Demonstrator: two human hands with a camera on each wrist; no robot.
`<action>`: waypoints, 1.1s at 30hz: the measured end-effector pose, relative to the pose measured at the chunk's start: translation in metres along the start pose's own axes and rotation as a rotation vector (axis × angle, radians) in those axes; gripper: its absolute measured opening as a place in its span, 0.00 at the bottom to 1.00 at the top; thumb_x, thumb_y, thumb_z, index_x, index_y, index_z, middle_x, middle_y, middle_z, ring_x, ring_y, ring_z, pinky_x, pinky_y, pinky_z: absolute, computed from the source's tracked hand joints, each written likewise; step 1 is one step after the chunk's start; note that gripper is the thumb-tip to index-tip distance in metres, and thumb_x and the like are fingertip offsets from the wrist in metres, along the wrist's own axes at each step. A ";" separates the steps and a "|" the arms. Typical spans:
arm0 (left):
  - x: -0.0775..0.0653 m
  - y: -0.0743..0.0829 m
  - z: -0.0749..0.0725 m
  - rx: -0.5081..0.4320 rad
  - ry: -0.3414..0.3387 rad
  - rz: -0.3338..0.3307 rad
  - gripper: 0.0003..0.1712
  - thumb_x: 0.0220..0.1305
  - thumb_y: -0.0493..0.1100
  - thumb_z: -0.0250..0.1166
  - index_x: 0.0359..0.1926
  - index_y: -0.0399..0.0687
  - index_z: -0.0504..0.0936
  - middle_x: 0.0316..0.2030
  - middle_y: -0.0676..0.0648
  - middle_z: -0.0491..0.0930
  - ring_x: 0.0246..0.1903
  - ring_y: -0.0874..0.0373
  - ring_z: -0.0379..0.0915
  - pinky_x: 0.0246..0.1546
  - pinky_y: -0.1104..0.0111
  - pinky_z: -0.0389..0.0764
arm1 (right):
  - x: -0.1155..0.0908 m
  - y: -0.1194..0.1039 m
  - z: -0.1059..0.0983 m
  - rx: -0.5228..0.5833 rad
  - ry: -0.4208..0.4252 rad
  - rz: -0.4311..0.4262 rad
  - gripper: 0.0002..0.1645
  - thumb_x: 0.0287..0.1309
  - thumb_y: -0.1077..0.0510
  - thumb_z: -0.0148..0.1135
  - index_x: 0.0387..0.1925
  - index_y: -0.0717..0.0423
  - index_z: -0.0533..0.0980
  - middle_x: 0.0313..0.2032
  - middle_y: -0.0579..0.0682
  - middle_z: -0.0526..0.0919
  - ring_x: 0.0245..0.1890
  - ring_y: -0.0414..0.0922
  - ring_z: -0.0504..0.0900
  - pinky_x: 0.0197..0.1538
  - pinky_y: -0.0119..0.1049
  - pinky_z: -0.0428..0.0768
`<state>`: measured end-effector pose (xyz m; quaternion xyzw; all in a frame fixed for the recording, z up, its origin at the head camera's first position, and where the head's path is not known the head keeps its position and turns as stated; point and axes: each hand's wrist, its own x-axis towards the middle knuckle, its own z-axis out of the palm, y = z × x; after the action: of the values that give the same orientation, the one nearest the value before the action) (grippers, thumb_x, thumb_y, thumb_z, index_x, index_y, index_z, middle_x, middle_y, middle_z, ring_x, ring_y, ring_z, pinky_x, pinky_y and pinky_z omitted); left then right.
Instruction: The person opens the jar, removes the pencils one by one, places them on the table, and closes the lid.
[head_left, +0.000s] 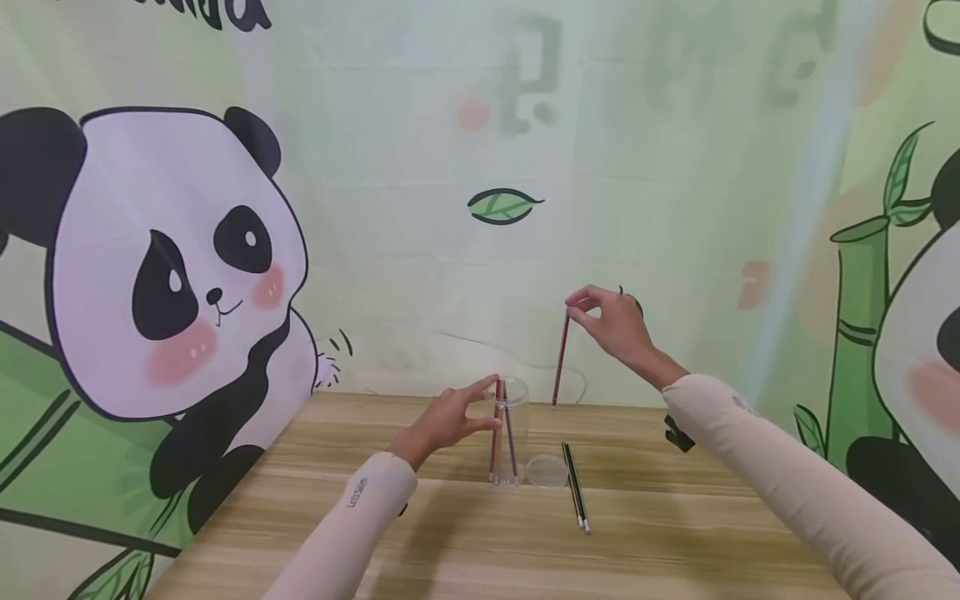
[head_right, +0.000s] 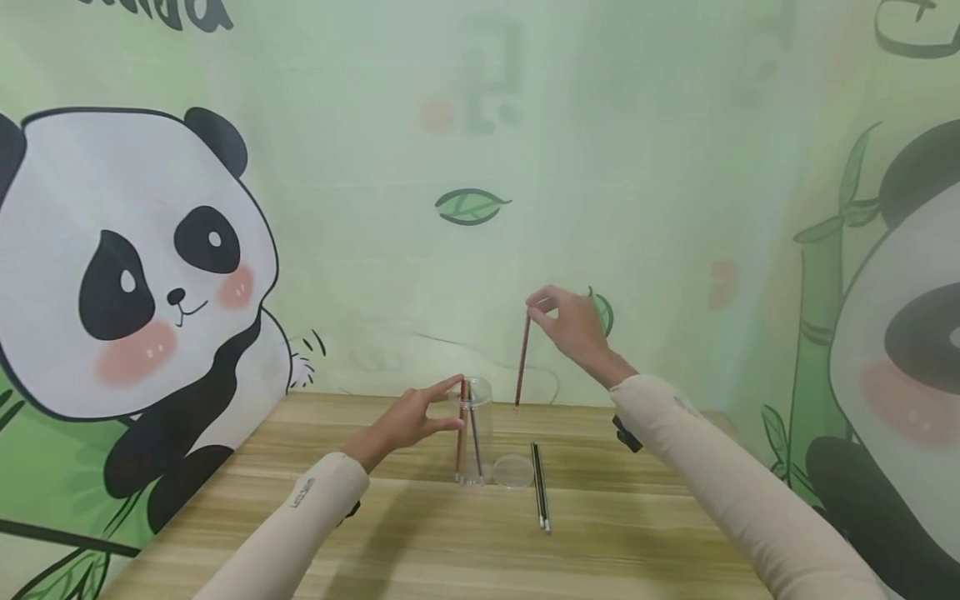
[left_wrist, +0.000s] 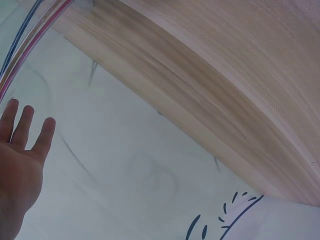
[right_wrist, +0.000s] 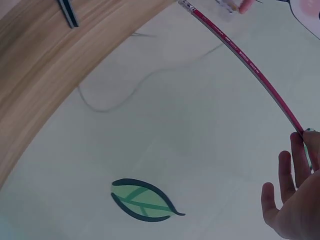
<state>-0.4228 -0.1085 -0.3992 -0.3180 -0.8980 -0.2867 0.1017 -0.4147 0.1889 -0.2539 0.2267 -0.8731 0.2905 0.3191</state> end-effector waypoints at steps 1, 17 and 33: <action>0.000 0.000 0.000 0.001 -0.001 -0.001 0.47 0.66 0.55 0.72 0.81 0.56 0.61 0.63 0.35 0.79 0.64 0.41 0.76 0.67 0.46 0.72 | -0.003 0.003 0.001 -0.007 -0.014 -0.002 0.09 0.68 0.60 0.68 0.47 0.60 0.84 0.41 0.58 0.91 0.45 0.57 0.88 0.43 0.47 0.81; -0.001 -0.001 -0.005 -0.003 0.010 0.006 0.48 0.65 0.53 0.74 0.81 0.57 0.61 0.63 0.36 0.79 0.64 0.42 0.76 0.68 0.46 0.71 | -0.044 0.044 0.020 -0.013 -0.217 0.069 0.09 0.69 0.59 0.67 0.45 0.60 0.85 0.41 0.59 0.91 0.46 0.58 0.88 0.48 0.57 0.84; 0.000 0.002 -0.001 0.006 -0.002 -0.005 0.48 0.65 0.53 0.74 0.81 0.56 0.61 0.63 0.37 0.80 0.63 0.41 0.77 0.67 0.47 0.73 | -0.073 0.082 0.049 0.044 -0.365 0.165 0.07 0.67 0.61 0.67 0.41 0.63 0.84 0.38 0.58 0.91 0.41 0.54 0.90 0.42 0.49 0.86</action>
<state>-0.4214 -0.1084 -0.3973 -0.3158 -0.8997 -0.2838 0.1012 -0.4324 0.2326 -0.3647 0.2100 -0.9256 0.2887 0.1254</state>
